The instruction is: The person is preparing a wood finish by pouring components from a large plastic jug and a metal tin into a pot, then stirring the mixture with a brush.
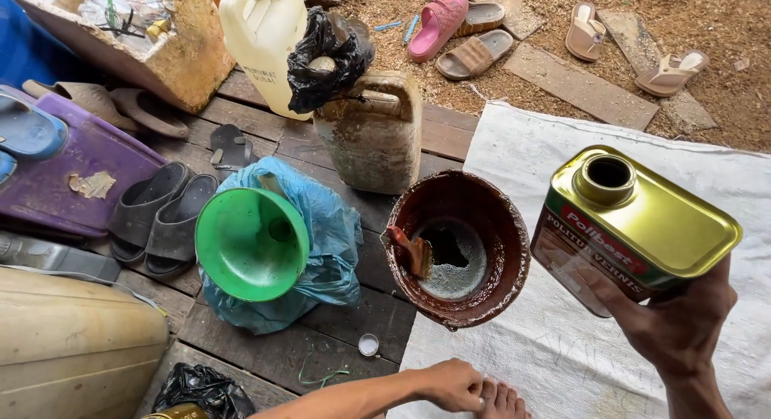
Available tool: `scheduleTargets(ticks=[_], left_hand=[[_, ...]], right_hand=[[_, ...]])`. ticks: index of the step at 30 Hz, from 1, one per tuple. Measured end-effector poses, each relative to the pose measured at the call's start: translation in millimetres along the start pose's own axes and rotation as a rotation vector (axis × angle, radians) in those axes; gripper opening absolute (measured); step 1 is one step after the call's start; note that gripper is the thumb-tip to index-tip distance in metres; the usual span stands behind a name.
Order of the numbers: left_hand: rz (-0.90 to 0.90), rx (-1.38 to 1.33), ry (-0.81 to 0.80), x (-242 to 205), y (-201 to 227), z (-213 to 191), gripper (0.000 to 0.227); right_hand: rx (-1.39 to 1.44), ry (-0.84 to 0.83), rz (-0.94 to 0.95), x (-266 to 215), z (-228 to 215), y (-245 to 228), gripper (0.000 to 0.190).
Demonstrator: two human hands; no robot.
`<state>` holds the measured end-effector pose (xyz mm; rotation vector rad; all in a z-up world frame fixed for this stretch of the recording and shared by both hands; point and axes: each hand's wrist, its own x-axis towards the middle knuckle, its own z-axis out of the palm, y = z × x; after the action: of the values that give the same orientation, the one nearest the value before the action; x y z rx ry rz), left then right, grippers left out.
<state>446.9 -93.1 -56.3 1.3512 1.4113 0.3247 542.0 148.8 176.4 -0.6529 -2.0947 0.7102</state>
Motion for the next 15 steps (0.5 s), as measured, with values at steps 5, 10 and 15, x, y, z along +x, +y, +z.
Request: scheduleTargets(ticks=[5,10,15], left_hand=[[-0.281,0.116,0.083,5,-15,14,0.035],[-0.029,0.678,0.291,-73,59,-39,0.015],[-0.075,1.134,0.667,-122,85,-178,0.035]], right_hand=[[-0.111,-0.045,0.041,-3,-9,2,0.099],[-0.237,-0.128,-0.017,4,-11,17,0.107],[-0.337,-0.395,0.093,40,-3,1,0.097]])
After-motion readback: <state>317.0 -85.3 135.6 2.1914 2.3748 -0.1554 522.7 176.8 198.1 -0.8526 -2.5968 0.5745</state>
